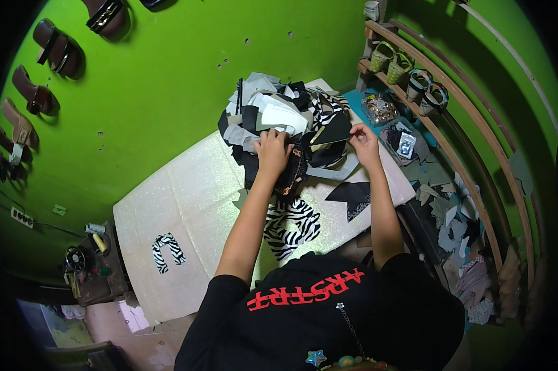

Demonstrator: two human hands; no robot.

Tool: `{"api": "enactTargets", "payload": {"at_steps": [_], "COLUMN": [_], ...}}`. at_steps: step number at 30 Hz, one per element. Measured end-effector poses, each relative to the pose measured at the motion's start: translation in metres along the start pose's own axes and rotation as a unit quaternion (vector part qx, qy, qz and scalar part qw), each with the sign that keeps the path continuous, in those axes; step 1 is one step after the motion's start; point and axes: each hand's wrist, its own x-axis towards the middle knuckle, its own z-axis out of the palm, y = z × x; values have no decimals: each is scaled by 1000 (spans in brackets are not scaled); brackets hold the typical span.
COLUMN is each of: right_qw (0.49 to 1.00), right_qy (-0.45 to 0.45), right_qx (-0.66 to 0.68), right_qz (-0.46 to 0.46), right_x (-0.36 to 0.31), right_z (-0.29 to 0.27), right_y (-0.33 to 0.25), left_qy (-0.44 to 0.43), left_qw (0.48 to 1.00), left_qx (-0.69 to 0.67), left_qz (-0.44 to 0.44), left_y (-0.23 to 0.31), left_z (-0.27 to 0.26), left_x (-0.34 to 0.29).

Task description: Sorting and inspecting zebra-patterned shoe upper components on a work table.

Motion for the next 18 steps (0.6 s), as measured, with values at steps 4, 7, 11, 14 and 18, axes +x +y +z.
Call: {"api": "enactTargets", "payload": {"at_steps": [4,7,11,14,18], "right_qw": [992,990,983,964,815], "right_qy": [-59,-65,11,-17,-183], "right_qx": [-44,-36,-112,-180,-444], "right_qz": [104,124,147,194,324], "right_x": [-13,-22,-37,-48,-60], "right_z": [-25,-29,-56,-65,-82], "right_y": [-14,-17,-2,5,14], "left_qy": [5,47,125,185,197], "left_qw": [999,997,956,933,922], "left_qx": [-31,-61,-255,-310,-323], "left_qz": [-10,-25,-69,-12,79], "left_y": [0,-2,8,5,7], "left_z": [2,-7,-29,-35,-37], "left_x": [2,9,21,21,10]}}
